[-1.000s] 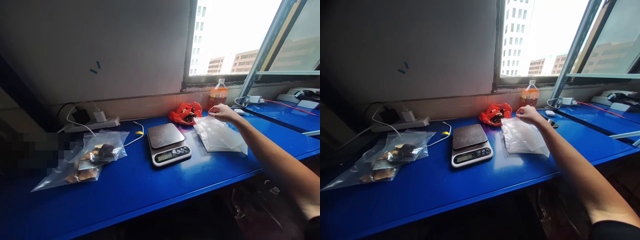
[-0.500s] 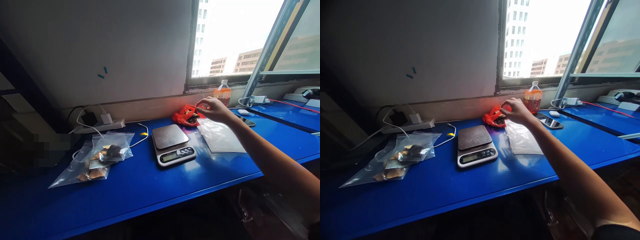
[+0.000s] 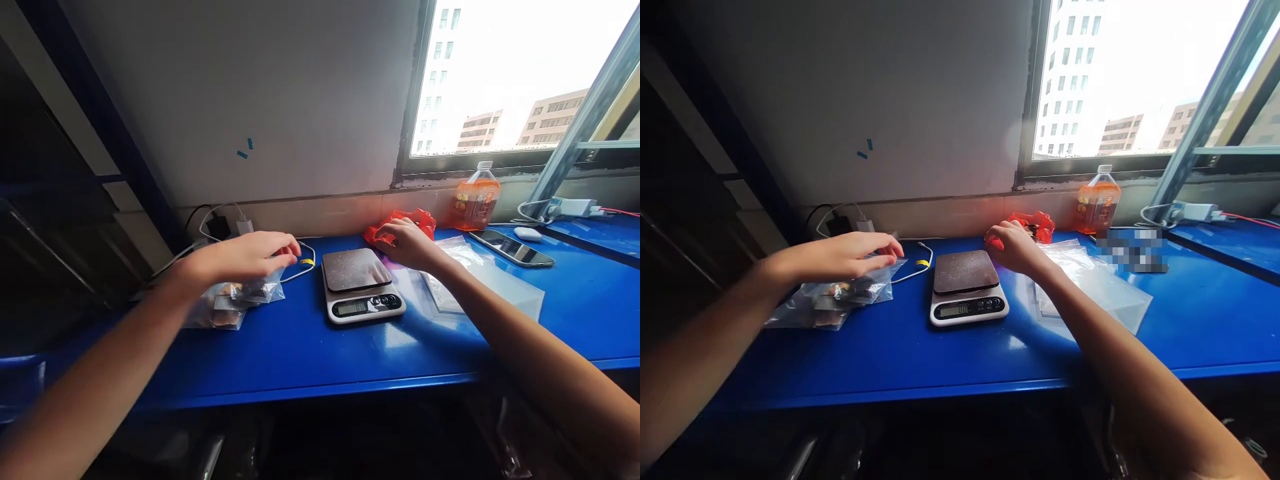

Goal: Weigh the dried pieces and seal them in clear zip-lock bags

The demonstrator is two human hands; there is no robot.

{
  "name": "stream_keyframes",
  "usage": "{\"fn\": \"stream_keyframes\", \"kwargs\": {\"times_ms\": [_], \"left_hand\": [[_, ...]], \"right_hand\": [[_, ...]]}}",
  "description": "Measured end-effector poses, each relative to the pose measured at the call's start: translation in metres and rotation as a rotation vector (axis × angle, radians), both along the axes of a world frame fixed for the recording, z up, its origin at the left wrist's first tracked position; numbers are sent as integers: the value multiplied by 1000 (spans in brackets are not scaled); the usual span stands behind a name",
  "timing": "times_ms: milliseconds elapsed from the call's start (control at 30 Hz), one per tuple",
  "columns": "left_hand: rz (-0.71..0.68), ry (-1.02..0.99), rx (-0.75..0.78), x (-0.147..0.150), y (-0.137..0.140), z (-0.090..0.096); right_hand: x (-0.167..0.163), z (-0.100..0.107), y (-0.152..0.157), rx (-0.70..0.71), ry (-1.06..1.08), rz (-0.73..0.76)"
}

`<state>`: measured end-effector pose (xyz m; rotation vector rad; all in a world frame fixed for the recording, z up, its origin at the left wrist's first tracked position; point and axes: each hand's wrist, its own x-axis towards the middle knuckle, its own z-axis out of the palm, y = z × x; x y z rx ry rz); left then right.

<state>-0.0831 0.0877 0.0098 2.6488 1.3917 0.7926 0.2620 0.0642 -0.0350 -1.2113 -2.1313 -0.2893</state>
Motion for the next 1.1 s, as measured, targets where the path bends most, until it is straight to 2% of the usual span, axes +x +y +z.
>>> {"fn": "stream_keyframes", "kwargs": {"times_ms": [133,267,367,533,733,800,900,933,1000,1033,1100], "left_hand": [[129,302,-264,-7,36,-5],[192,427,-365,-13,63,-16],[231,461,-370,-20,67,-23],[261,475,-329,-24,57,-29],[210,539,-326,-19,53,-24],[179,551,-271,-10,42,-16],[96,515,-97,13,3,-4],[51,484,-15,22,-14,-2],[-93,355,278,40,-49,-3],[-162,292,375,47,-64,-5],[-278,214,481,58,-86,-14]], "right_hand": [[9,-2,1,-25,23,-19],[6,0,-2,-38,47,-35],[-2,0,-6,-58,54,-38],[-15,-1,-14,-70,65,9],[-17,-2,-15,-121,103,5],[-19,0,-17,-130,133,11],[-28,7,-29,-207,259,54],[-33,10,-36,-254,308,75],[-45,17,-50,-352,372,140],[-51,19,-58,-397,382,188],[-64,22,-69,-480,406,304]]}}
